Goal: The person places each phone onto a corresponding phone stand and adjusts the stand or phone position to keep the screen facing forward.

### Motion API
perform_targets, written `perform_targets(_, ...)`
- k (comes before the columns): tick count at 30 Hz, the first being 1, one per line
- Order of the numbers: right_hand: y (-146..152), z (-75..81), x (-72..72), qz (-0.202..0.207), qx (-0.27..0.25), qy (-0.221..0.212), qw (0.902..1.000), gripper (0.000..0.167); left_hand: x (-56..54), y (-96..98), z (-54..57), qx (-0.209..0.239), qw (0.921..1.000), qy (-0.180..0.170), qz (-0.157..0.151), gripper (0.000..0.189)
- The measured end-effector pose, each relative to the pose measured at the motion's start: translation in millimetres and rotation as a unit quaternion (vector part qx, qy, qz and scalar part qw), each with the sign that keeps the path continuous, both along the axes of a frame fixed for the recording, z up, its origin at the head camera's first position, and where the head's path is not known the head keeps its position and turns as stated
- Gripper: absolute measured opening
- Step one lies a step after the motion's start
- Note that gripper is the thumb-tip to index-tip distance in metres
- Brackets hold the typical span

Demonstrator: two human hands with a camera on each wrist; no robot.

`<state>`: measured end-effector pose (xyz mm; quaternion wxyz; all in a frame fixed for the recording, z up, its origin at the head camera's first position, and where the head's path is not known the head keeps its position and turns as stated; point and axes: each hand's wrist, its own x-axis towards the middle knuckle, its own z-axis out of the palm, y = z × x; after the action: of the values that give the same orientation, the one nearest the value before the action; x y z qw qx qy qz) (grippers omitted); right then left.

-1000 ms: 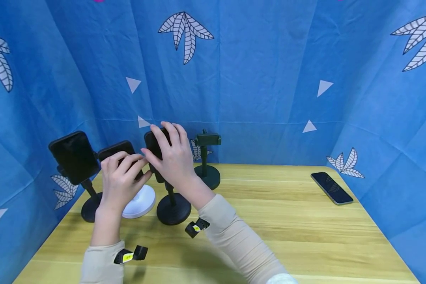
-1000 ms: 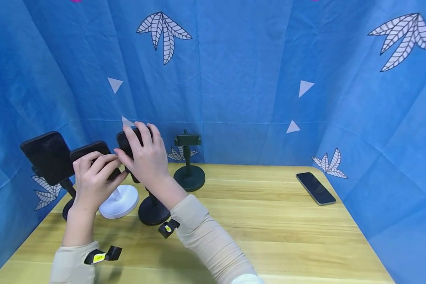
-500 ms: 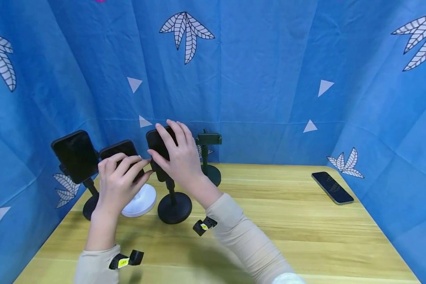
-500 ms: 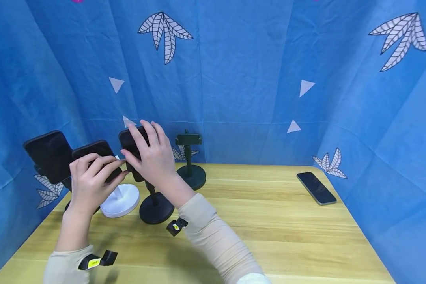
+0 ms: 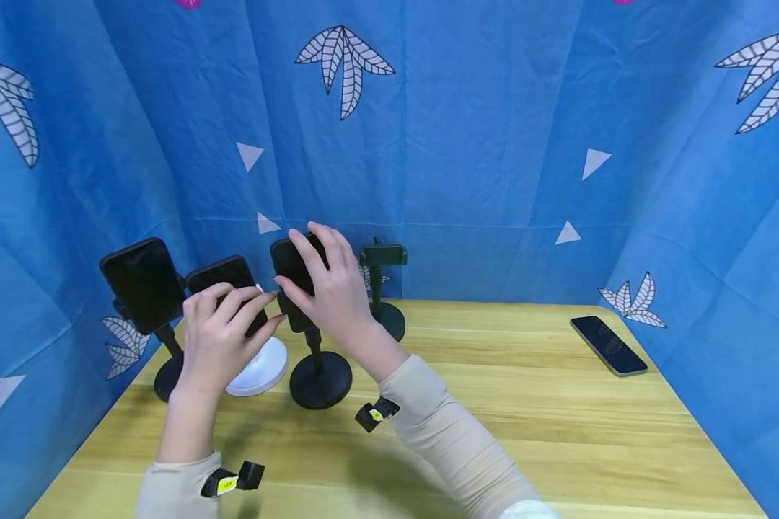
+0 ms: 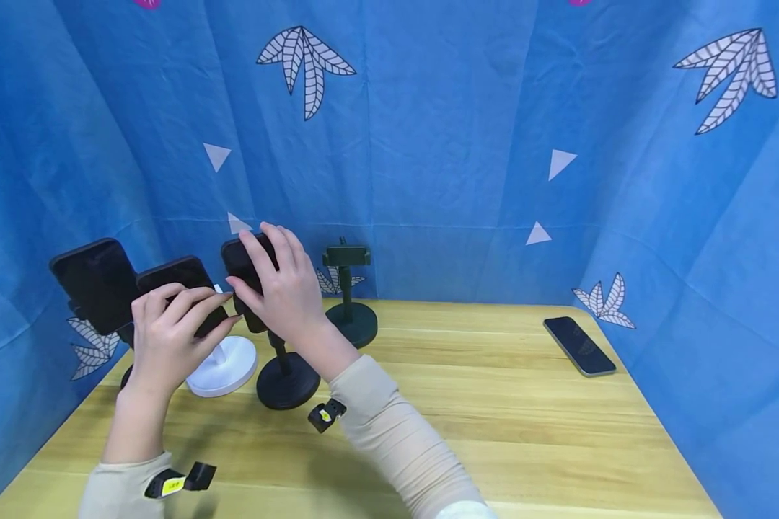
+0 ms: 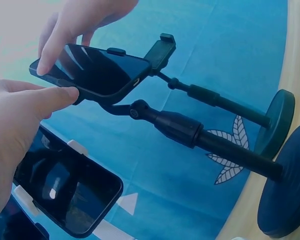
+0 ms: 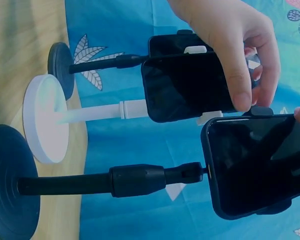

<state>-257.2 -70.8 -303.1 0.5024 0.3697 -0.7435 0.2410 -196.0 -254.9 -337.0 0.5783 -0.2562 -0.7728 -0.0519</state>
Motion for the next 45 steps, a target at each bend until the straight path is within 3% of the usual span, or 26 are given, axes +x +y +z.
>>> perform_targets(5,5.9,-2.4,0.9,0.01,0.0,-0.016,0.9998,0.062,3.4,4.3,-0.3,0.008,0.9999,0.008,-0.005,0.039)
perform_targets(28,55.0,-5.2,-9.4,-0.021,-0.01,0.031,0.9992,0.064,14.9,32.4,16.5,0.018,0.9994,0.025,-0.013,0.035)
perform_targets(45,113.8,-18.5,-16.7,-0.064,-0.002,0.001,0.998,0.063,10.0,71.0,18.9,0.033,0.9992,0.001,-0.023,0.03)
